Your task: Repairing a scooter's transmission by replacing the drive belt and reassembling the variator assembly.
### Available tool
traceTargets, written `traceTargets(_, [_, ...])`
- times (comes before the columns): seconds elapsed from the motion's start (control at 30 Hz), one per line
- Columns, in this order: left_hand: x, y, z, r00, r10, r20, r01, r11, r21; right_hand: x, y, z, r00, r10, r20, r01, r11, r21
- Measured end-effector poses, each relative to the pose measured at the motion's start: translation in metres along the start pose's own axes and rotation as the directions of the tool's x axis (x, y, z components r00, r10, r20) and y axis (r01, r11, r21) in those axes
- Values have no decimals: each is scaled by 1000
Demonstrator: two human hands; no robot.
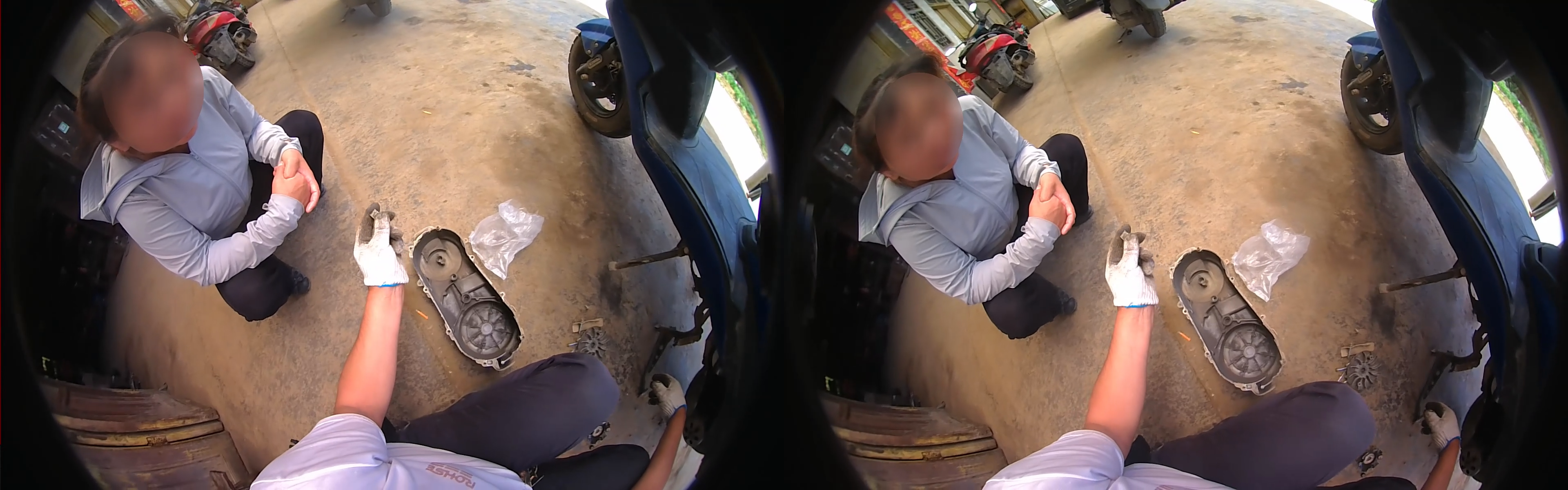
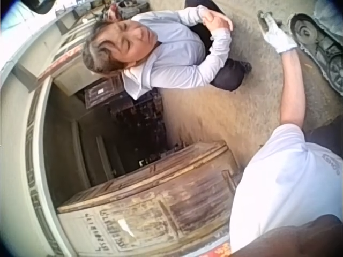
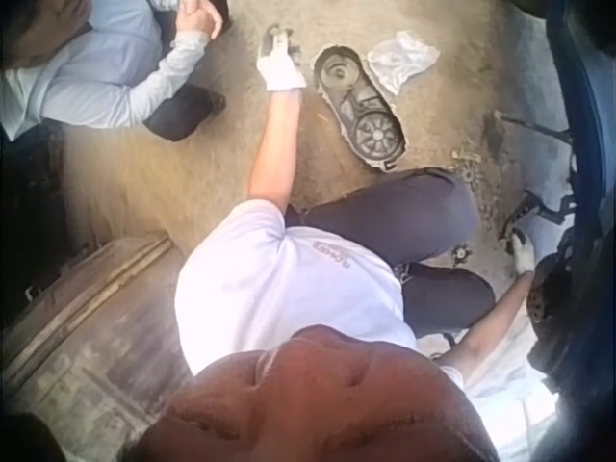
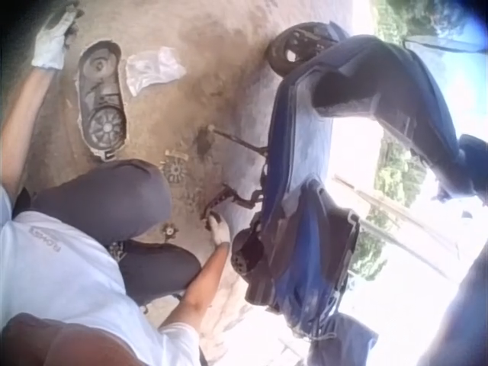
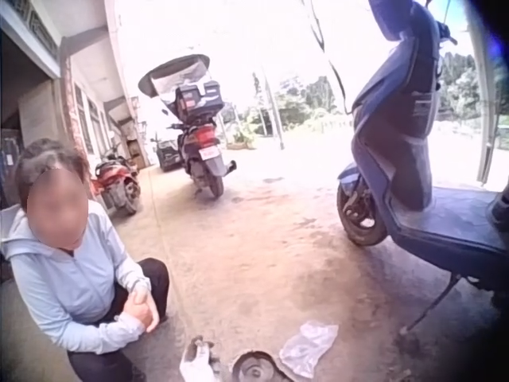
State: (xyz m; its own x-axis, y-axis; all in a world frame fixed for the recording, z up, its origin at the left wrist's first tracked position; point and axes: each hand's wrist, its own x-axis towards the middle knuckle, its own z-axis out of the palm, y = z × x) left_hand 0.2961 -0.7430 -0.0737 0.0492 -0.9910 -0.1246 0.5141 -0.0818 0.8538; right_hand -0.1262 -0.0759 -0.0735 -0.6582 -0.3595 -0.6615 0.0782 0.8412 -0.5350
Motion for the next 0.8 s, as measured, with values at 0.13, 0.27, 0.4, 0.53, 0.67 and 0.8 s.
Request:
traceTargets(0.13, [11,0,-8,996,57,-70,-57,998,10,2,4,-3,1000,-10,-13,10,1000,18])
traceTargets(0.27, [15,0,-14,995,65,-76,-63,998,25,5,11,-8,999,-45,-9,45,999,-12])
traceTargets(0.4, [16,6,-17,992,90,-83,-89,996,24,3,-4,-1,1000,-11,-9,11,1000,0])
traceTargets(0.53, [17,12,-19,989,112,-94,-108,993,44,2,-12,6,999,-35,-12,34,999,-10])
traceTargets(0.67, [15,18,-12,990,102,-98,-101,995,20,-1,-8,4,999,-40,-8,40,998,-46])
traceTargets(0.8, [5,-5,5,1000,28,-7,-28,1000,1,-32,-31,-2,999,10,-49,-12,1000,-27])
